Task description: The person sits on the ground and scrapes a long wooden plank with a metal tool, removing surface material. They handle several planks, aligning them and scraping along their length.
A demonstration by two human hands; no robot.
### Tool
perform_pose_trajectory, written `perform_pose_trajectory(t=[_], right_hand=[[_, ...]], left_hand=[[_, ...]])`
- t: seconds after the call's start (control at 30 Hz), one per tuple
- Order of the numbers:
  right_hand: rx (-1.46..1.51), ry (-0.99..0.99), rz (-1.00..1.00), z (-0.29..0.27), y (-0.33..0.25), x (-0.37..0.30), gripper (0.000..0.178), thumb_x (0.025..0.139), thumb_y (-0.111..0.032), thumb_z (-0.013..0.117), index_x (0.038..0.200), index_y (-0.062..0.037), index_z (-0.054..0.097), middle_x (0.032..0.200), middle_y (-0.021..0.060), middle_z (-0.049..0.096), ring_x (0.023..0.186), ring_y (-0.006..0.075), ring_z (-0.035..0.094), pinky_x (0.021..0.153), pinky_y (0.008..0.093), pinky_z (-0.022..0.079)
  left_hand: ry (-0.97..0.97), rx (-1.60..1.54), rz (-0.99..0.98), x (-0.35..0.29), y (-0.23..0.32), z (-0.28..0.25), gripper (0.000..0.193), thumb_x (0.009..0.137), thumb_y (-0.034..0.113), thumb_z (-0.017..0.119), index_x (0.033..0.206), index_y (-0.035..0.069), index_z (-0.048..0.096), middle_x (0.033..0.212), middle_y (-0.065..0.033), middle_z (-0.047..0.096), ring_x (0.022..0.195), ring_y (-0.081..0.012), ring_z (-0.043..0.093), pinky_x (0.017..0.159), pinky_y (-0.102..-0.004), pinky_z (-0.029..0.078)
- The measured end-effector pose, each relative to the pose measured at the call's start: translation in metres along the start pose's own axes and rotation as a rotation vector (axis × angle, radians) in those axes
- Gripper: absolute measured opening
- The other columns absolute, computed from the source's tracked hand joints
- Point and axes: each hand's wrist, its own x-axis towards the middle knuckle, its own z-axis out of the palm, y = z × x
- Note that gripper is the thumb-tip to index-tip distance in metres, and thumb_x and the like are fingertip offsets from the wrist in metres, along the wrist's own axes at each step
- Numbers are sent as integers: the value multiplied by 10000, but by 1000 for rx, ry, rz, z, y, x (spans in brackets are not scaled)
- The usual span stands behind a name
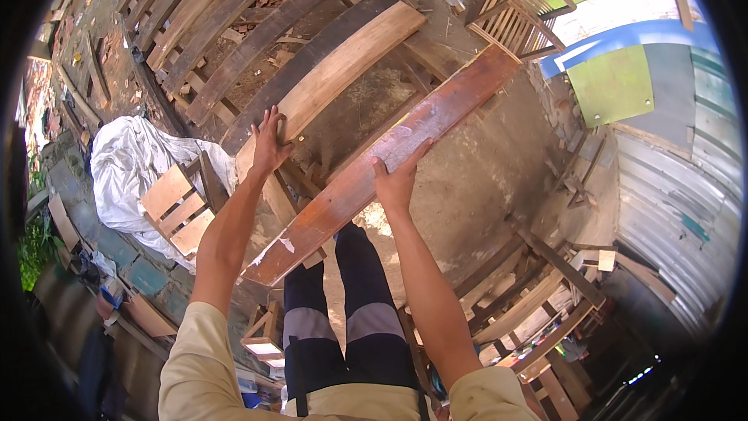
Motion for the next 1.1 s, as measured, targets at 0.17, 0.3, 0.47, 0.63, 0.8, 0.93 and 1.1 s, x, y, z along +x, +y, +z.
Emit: perform_pose_trajectory(t=[0.17,0.3,0.47,0.63,0.8,0.93,1.1], right_hand=[[-11,-5,-10,-2,0,0,1178,855,-83,759,1573,-51,-174,1570,409,168,1467,497,258,1196,452,279],[-62,-3,-11,-3,-4,-1,1182,861,-100,758,1572,-63,-186,1573,408,158,1465,497,262,1198,449,276],[-107,-41,16,2,-8,-5,1190,863,-116,758,1572,-87,-197,1584,395,149,1458,491,283,1193,439,288],[-73,-79,55,30,-13,-22,1198,855,-96,760,1574,-107,-198,1600,369,143,1440,488,320,1170,436,330],[1,-95,47,63,-6,-28,1229,834,-70,775,1573,-125,-206,1587,377,176,1424,497,341,1158,443,351],[-24,-121,60,84,-14,-20,1231,831,-72,778,1578,-155,-197,1556,388,247,1401,511,365,1149,466,367],[17,-151,58,95,-16,-5,1239,829,-136,812,1590,-137,-166,1618,320,164,1456,444,314,1192,427,310]], left_hand=[[-45,-43,-13,4,-2,-2,704,673,87,808,1284,166,467,1647,-150,274,1538,-360,198,1213,-616,92],[-99,10,-71,9,1,-6,738,673,149,858,1295,176,462,1649,-154,267,1538,-353,200,1212,-612,122],[-108,107,-248,-5,29,-19,823,707,361,874,1409,214,471,1649,-197,231,1535,-376,186,1202,-628,151],[112,14,-385,-88,40,-11,856,835,521,732,1506,99,407,1630,-231,243,1524,-385,199,1205,-599,177],[195,95,-720,-190,2,-15,793,894,538,651,1490,67,425,1535,-225,429,1436,-375,383,1168,-533,284],[123,-57,-848,-221,-12,-20,607,948,508,602,1342,47,587,1120,-208,694,1077,-359,659,977,-459,474],[193,-102,-611,-209,-22,-24,460,990,470,576,1107,47,718,726,-182,685,707,-354,692,649,-454,515]])
